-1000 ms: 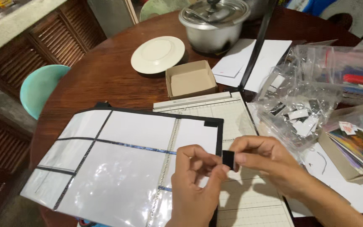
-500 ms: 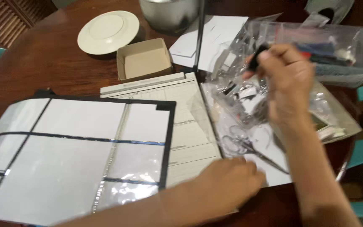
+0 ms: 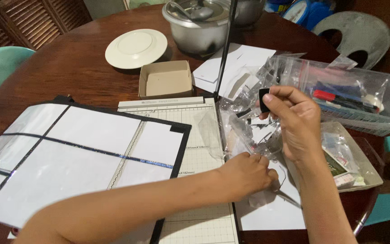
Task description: The person organizes a photo album by inserting printed photos into plastic sleeves, using scissors to cut tape or black strips, and applying adhesive strips to secure the pages within a binder.
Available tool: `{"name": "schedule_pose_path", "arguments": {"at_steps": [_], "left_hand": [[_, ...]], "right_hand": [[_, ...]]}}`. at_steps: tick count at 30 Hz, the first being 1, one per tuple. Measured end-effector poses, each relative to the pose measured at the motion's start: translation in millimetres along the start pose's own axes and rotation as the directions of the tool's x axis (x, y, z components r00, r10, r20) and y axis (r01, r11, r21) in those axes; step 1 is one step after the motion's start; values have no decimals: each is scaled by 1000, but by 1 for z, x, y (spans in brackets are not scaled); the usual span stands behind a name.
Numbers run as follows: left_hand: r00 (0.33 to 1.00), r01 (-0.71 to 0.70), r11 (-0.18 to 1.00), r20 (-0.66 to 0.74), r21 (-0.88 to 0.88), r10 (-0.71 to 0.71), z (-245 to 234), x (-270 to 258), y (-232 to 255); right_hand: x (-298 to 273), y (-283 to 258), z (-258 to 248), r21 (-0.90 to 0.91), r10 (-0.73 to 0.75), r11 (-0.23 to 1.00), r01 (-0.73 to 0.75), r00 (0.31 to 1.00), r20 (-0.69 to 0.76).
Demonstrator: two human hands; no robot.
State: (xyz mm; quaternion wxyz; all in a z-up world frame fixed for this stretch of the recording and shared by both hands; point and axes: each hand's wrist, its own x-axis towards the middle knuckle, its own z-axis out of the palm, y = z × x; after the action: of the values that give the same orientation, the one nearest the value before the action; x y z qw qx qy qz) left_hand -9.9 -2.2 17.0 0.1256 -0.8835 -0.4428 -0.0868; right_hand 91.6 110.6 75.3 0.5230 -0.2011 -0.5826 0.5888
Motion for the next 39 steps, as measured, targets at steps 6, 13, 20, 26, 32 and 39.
{"name": "schedule_pose_path", "arguments": {"at_steps": [6,13,20,26,32,39], "left_hand": [[993,-99,978,-48,182,109,-81,-38,7],[921,229,838,-169,-495,-352,-138,-117,-16],[548,676,337,142,-656,-824,-128,-158,-39],[714,536,602,-63,-592,-697,-117,-168,-39],[715,542,597,-48,-591,-697,-122,-176,-36],[682,583,503,47,-638,-730,-119,-174,-31]], "right_hand": [[5,-8,-16,160,-50,986,55,998,-35],[-12,-6,6,74,161,984,-165,985,53],[-35,3,41,16,249,968,-251,964,91],[-49,11,53,-92,396,917,-388,912,102],[-64,16,43,-152,404,913,-377,884,236],[-67,22,35,-202,463,883,-423,856,231]]}}
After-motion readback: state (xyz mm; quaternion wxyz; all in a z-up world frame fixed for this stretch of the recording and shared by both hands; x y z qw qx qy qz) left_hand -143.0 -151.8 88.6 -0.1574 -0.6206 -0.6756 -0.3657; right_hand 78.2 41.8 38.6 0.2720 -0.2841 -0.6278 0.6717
